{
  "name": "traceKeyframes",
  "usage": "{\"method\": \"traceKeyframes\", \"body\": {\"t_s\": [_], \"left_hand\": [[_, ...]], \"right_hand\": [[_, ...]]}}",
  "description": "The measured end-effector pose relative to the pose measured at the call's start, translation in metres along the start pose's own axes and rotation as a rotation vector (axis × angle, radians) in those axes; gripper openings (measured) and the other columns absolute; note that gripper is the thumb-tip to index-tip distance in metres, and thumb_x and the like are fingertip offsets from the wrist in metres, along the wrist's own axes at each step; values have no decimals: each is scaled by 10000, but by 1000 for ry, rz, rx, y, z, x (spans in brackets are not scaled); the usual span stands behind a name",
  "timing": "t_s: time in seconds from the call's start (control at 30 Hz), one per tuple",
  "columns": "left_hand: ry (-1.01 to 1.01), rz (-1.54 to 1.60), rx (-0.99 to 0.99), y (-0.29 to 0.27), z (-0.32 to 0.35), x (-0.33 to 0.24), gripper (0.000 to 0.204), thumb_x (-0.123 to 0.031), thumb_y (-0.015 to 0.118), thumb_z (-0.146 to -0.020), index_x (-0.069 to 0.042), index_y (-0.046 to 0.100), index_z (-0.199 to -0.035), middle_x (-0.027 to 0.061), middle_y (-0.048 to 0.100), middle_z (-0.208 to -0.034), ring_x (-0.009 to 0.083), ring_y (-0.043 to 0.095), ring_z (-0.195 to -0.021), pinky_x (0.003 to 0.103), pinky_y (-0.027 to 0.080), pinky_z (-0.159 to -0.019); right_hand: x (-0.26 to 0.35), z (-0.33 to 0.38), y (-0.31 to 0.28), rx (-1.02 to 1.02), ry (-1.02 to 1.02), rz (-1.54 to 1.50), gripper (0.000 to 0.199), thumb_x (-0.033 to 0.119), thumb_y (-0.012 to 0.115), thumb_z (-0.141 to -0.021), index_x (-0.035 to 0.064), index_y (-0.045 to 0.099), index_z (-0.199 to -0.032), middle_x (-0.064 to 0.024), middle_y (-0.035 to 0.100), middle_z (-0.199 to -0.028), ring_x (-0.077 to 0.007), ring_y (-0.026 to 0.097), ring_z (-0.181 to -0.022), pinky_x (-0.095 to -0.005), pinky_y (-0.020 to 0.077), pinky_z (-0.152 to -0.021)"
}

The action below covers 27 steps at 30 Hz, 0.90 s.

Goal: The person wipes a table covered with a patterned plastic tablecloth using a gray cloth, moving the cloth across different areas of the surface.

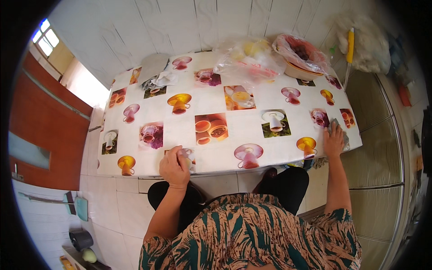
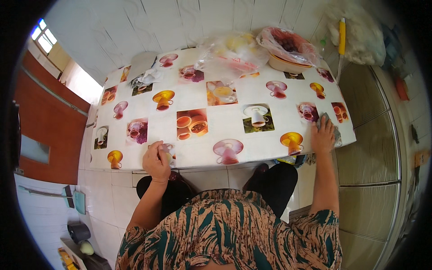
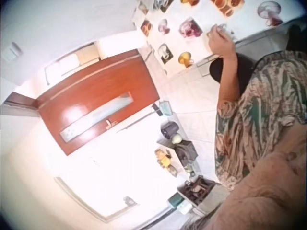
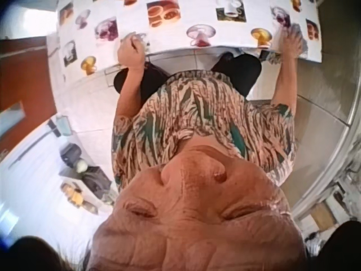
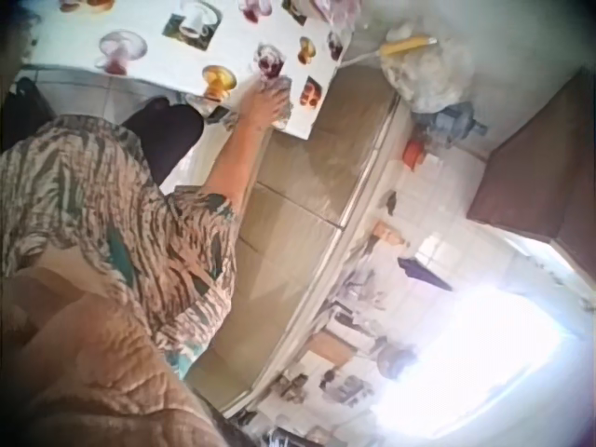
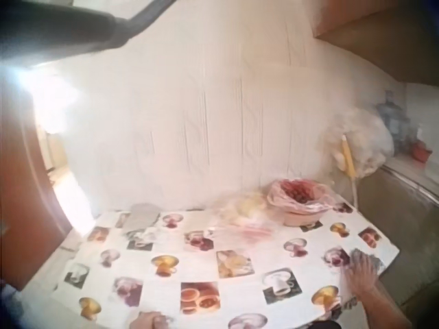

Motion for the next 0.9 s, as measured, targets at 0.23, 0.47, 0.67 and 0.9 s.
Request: {"method": "traceKeyframes", "body": {"t_s": [0.23, 0.47, 0.67, 0.9], "left_hand": [[-4, -61, 25, -7, 2, 0, 160, -100, 576, -876, -98, 661, -1011, 87, 674, -852, 306, 634, -739, 399, 469, -667], [68, -53, -13, -1, -2, -2, 157, -102, 588, -876, -102, 668, -1010, 72, 667, -831, 288, 613, -686, 395, 442, -620], [31, -54, 38, -2, 0, -2, 144, -73, 583, -873, -90, 671, -985, 76, 681, -874, 311, 603, -698, 401, 452, -633], [15, -33, 31, -6, -5, -6, 111, -64, 623, -836, -96, 687, -921, 70, 669, -772, 279, 599, -638, 373, 452, -605]], "right_hand": [[200, 103, -36, -49, -807, -313, 734, 371, 658, -868, 132, 368, -1499, -158, 317, -1555, -321, 262, -1457, -509, 265, -1133], [349, 131, -61, 205, -1168, -426, 717, 368, 551, -894, 134, 315, -1528, -139, 226, -1605, -282, 176, -1493, -444, 145, -1200], [439, 122, -46, 47, -1391, -569, 658, 347, 578, -873, 120, 414, -1468, -154, 344, -1542, -305, 289, -1442, -454, 221, -1157], [519, 67, -34, 177, -1342, -475, 668, 448, 541, -920, 175, 366, -1504, -136, 326, -1561, -288, 256, -1463, -455, 185, -1169]]}}
Point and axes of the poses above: each hand's wrist, its own z-axis away from the middle knuckle, its own y-axis out of the palm, x = y × z, the point moved 2 cm from there along -z, towards the middle knuckle
